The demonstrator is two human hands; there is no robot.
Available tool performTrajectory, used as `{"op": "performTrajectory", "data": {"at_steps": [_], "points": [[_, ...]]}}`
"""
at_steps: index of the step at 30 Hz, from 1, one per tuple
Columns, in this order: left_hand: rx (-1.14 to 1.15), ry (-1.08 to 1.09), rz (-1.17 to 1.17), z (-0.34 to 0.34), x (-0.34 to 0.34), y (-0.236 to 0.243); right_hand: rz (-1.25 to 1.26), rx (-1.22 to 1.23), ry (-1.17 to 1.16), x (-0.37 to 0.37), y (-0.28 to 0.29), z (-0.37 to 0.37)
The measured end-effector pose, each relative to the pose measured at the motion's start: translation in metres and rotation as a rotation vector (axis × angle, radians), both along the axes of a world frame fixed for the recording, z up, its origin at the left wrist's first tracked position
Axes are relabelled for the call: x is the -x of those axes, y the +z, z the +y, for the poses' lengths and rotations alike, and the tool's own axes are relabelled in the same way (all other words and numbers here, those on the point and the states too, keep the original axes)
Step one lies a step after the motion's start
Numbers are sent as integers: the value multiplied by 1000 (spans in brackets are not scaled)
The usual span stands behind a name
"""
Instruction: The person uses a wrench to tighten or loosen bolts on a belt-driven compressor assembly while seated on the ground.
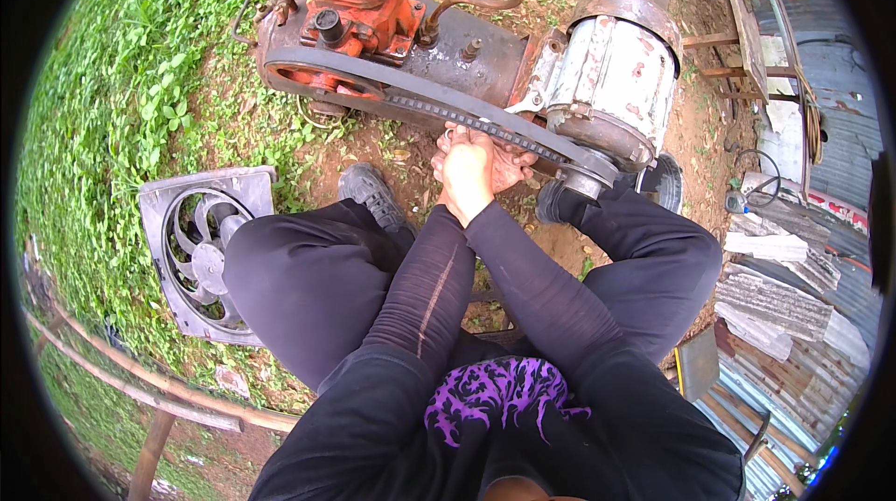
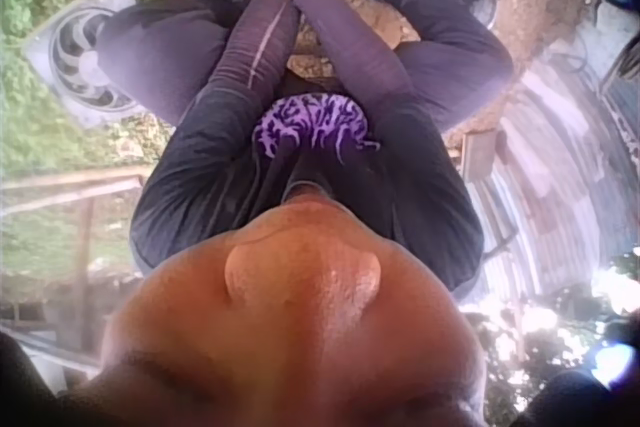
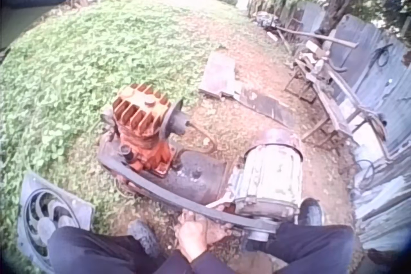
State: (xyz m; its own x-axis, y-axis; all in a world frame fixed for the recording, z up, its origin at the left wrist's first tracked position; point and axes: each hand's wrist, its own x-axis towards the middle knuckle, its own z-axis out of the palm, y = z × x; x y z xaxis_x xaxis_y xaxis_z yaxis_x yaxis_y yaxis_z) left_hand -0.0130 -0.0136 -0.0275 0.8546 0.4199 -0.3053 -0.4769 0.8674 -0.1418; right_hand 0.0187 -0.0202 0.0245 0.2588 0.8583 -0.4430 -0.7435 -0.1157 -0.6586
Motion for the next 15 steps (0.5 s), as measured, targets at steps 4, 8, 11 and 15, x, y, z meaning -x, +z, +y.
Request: {"op": "performTrajectory", "data": {"at_steps": [4, 8, 11, 15], "points": [[-7, -22, 16, 3, -7, 5, -141, 214, -167, 20, 29, -9], [-8, -36, 47, 9, -19, 11, -105, 340, -259, 15, 43, -28], [-10, -50, 107, 15, -23, 21, -209, 331, -211, 1, 35, -45], [-22, -75, 209, 22, -23, 38, -301, 362, -173, -7, 30, -51]]}}
